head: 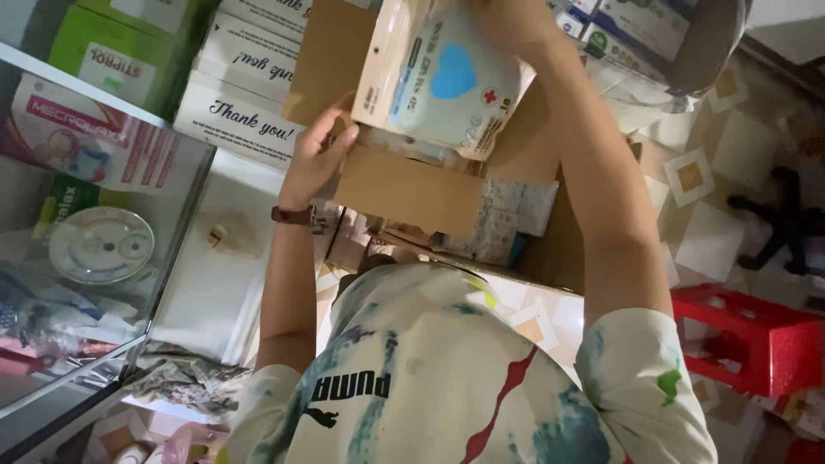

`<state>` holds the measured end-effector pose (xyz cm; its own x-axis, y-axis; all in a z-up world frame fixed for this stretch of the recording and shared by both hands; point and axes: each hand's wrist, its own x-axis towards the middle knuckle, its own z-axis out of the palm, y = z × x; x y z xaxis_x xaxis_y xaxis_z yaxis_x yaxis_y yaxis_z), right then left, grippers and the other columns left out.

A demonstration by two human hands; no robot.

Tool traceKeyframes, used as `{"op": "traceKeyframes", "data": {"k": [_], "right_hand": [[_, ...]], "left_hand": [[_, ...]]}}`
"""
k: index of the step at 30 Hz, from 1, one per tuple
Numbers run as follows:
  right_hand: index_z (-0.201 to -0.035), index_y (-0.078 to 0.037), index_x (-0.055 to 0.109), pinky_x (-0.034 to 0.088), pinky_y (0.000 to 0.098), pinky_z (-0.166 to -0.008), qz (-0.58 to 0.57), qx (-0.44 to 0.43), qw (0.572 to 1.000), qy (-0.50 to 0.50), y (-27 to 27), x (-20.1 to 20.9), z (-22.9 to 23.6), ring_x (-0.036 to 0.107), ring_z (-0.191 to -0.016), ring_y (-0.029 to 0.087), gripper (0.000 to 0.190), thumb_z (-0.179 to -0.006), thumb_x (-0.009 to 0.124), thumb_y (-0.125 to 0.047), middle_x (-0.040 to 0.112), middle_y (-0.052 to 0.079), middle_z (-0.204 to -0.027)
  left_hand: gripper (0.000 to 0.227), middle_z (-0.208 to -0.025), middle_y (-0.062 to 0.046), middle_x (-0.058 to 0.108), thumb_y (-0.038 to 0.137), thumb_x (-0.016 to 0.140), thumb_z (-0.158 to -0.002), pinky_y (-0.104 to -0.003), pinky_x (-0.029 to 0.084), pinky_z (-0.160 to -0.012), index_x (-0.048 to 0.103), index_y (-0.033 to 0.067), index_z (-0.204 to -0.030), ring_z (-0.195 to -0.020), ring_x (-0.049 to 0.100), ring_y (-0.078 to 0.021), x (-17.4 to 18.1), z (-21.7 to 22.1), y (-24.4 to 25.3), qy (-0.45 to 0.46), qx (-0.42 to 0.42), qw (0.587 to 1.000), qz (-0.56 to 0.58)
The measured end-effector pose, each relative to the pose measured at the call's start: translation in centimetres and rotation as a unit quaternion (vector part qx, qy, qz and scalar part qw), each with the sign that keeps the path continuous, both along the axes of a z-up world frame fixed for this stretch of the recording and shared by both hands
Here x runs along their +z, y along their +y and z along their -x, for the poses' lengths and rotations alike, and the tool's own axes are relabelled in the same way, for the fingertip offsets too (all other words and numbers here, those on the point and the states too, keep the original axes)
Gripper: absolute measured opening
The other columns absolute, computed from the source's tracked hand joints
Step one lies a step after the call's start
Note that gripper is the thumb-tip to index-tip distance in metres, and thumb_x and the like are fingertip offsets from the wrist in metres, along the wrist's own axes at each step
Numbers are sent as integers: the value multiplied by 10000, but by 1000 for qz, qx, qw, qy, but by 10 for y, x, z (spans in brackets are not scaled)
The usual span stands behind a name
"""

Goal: The person packs multiple individually wrapped face masks from a large cardboard box into smaller shipping boxes. They place the masks inside, close the flaps, and repeat the process with another box.

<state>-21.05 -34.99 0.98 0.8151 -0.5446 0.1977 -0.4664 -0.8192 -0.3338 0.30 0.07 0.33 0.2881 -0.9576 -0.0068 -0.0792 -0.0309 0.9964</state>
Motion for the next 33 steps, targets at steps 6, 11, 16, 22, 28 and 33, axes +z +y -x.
{"op": "traceKeyframes", "data": {"k": [6,11,16,22,28,33], "right_hand": [[-1042,-170,790,446,423,-555,162,64,985,-18,36,17,-17,643,-640,202,84,-1021,731,-225,737,35,-823],[-1079,-234,812,457,386,-580,201,77,976,-24,41,13,-19,641,-652,168,144,-968,722,-239,734,-24,-822],[-1197,-199,773,531,371,-720,124,62,990,-26,58,18,-9,672,-764,173,219,-1024,740,-329,741,14,-914],[-1600,-153,483,378,575,-1160,335,85,890,299,125,42,-17,436,-1450,428,661,-1097,556,-575,672,284,-1136],[-1608,-295,355,27,753,-1181,-39,131,959,248,170,48,-28,-15,-1550,447,746,-962,513,-633,87,202,-1673],[-1608,-272,379,83,703,-1220,-55,160,971,169,164,58,-17,3,-1550,453,702,-1008,550,-594,84,258,-1679]], "left_hand": [[557,-796,48,543,157,672,-1054,-205,387,-580,501,117,-1582,-645,432,-24,-3,-1,6,-14,0,1000,-4],[514,-1525,-105,611,145,665,-1095,-315,462,-1144,489,83,-1574,-1371,572,-156,-1,-4,5,-96,-5,990,99],[512,-1521,-94,602,189,661,-1061,-318,429,-1169,503,76,-1535,-1383,554,-152,-3,-4,3,-72,-9,996,60],[508,-1513,-106,607,190,652,-1095,-306,450,-1131,500,57,-1560,-1368,569,-155,-4,-7,1,-99,-21,990,99],[533,-826,69,529,183,657,-1053,-186,368,-610,506,83,-1554,-675,409,-20,1,-4,4,-29,-16,999,12],[482,-1192,-12,659,170,662,-1090,-226,466,-904,528,69,-1542,-1017,551,-56,3,0,4,-51,-10,996,67]]}}
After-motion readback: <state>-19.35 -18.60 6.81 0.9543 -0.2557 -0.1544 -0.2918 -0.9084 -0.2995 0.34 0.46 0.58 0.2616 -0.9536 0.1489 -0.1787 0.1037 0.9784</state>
